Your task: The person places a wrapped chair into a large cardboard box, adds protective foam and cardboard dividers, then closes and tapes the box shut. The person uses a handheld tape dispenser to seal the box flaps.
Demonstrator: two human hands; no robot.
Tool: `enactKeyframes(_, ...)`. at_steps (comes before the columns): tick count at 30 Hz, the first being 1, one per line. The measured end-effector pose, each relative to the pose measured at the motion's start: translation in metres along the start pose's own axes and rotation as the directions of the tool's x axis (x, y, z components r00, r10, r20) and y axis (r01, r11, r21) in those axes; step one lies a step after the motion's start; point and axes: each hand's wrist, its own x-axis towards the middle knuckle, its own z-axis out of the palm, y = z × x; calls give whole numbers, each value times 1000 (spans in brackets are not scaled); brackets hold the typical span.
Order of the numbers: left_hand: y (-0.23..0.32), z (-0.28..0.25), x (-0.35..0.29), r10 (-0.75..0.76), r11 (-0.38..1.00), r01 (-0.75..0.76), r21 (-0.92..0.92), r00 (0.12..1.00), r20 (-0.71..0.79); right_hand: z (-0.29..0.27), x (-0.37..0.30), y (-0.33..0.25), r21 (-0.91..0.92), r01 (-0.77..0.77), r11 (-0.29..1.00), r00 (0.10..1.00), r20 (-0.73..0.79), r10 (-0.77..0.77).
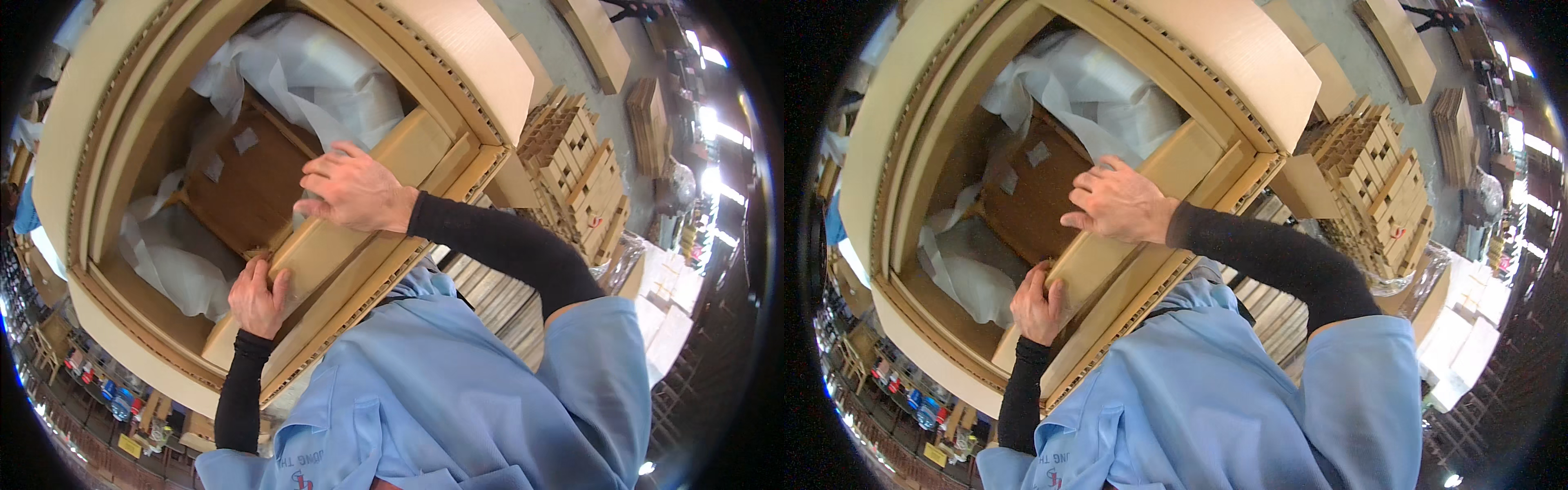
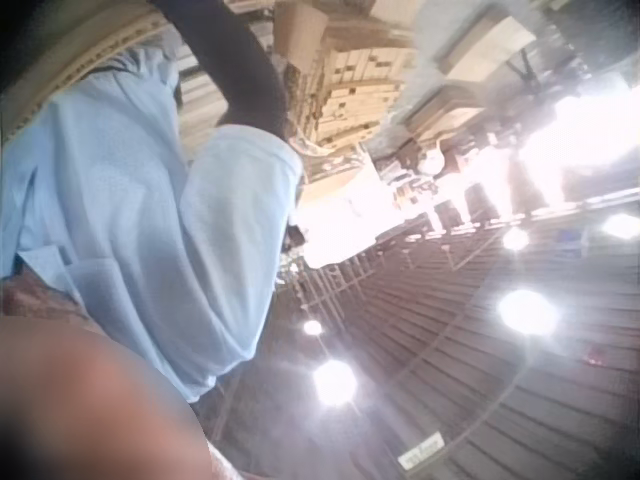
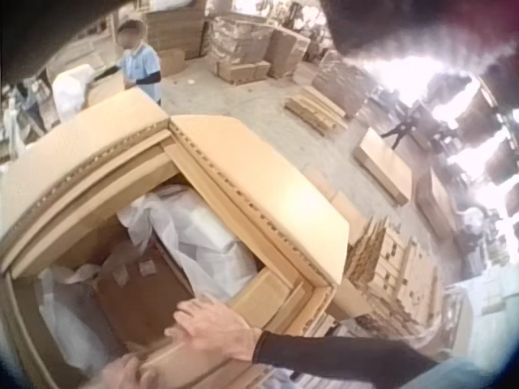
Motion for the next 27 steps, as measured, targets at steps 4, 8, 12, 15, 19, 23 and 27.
enactKeyframes(4, 42, 4, 73, 136, 920, -154, -360, 988, -75, -23, -25, 7, 147, -88, 985, 787, -596, 159)
enactKeyframes(8, 114, 41, 199, 243, 750, 53, -660, 905, 350, -47, -95, 25, 255, -362, 897, 505, -755, 418)
enactKeyframes(12, 184, 61, 273, 399, 740, 116, -663, 718, 570, -38, -122, 45, 209, -587, 782, 444, -725, 526)
enactKeyframes(15, 188, 83, 290, 412, 617, 296, -729, 667, 620, -36, -118, 45, 147, -611, 778, 480, -713, 512)
enactKeyframes(19, 184, 88, 281, 438, 415, 314, -854, 754, 490, -35, -121, 48, 86, -687, 722, 498, -668, 553)
enactKeyframes(23, 181, 84, 276, 463, 299, 369, -880, 750, 473, -38, -118, 41, 137, -674, 726, 496, -645, 582)
enactKeyframes(27, 174, 89, 274, 494, 297, 341, -892, 745, 449, -35, -115, 41, 23, -716, 698, 538, -619, 572)
